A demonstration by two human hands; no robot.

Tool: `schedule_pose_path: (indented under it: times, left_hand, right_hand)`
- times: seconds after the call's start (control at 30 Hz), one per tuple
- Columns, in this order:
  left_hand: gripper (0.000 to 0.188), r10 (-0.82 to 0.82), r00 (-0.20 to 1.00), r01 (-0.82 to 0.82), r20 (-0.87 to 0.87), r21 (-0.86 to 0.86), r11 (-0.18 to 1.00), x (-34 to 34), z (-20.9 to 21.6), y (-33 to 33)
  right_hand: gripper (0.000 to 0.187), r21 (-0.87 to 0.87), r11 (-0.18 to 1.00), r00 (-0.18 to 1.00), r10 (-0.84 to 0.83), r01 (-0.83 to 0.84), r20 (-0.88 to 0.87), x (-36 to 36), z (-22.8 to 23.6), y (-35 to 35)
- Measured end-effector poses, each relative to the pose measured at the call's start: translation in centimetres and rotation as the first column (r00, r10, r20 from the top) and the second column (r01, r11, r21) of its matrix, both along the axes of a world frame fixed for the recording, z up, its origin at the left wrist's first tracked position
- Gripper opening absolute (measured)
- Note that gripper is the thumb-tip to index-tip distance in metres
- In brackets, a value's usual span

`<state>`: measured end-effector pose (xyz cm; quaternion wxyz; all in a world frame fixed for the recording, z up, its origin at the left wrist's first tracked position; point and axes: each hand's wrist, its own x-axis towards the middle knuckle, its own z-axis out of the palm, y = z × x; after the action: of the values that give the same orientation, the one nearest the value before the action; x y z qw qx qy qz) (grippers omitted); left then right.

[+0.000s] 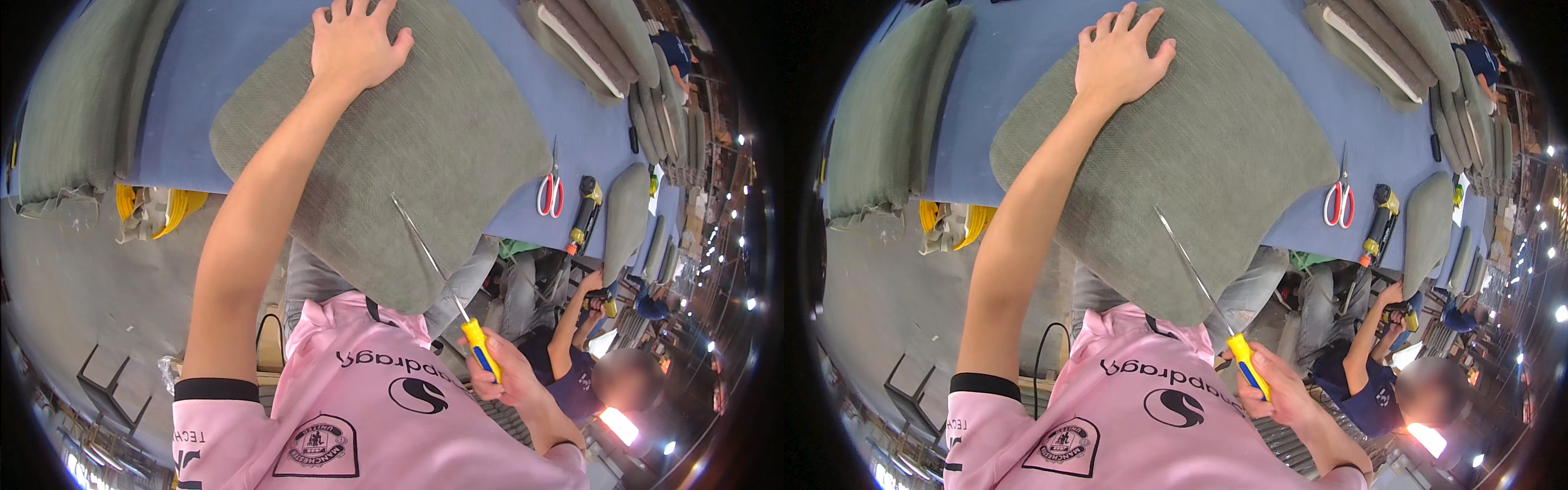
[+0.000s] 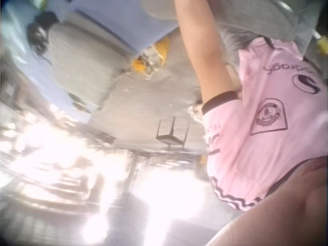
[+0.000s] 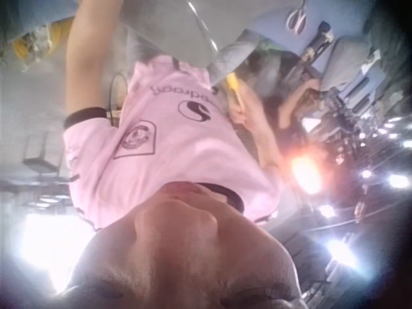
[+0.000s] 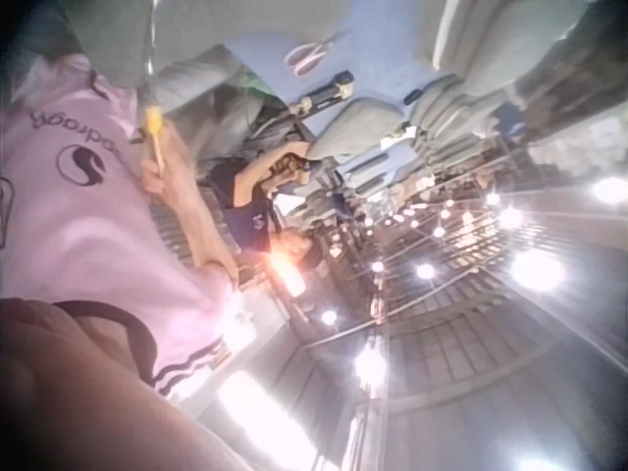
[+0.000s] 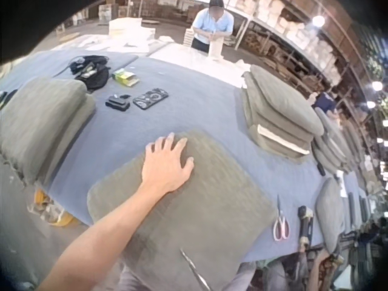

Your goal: The person staples fabric onto cushion frames using a staple gun, trims excess fabric with scissors, and uses a screwdriver to tuck edges. They handle multiple cushions, flipping and adjusting them on a work table in a warehouse setting.

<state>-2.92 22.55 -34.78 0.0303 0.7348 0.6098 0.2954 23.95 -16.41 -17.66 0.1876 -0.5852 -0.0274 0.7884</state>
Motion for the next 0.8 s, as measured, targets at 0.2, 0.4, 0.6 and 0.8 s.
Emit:
schedule_pose_path:
  times: [0.2, 0.4, 0.6, 0.8]
  left_hand:
    - [0.066, 0.03, 0.993, -0.038, -0.115, -0.068, 0.997, 0.5, -0.4, -0.1]
    - [0.065, 0.05, 0.987, -0.05, -0.15, 0.001, 0.999, 0.5, -1.7, 1.0]
    - [0.066, 0.067, 0.98, -0.066, -0.189, 0.011, 0.998, 0.4, -1.9, 1.2]
    - [0.069, 0.022, 0.992, -0.026, -0.126, -0.033, 0.999, 0.6, -1.5, 0.7]
  right_hand:
    - [0.048, 0.119, 0.22, 0.096, -0.111, -0.968, 0.989, 4.3, -13.7, -2.8]
    - [0.042, 0.296, 0.651, 0.563, 0.246, -0.699, 0.789, 2.8, -8.5, -2.1]
    - [0.043, 0.3, 0.762, 0.727, 0.307, -0.575, 0.614, 4.0, -7.1, -0.5]
    - [0.041, 0.295, 0.722, 0.672, 0.307, -0.626, 0.673, 4.3, -7.2, -0.3]
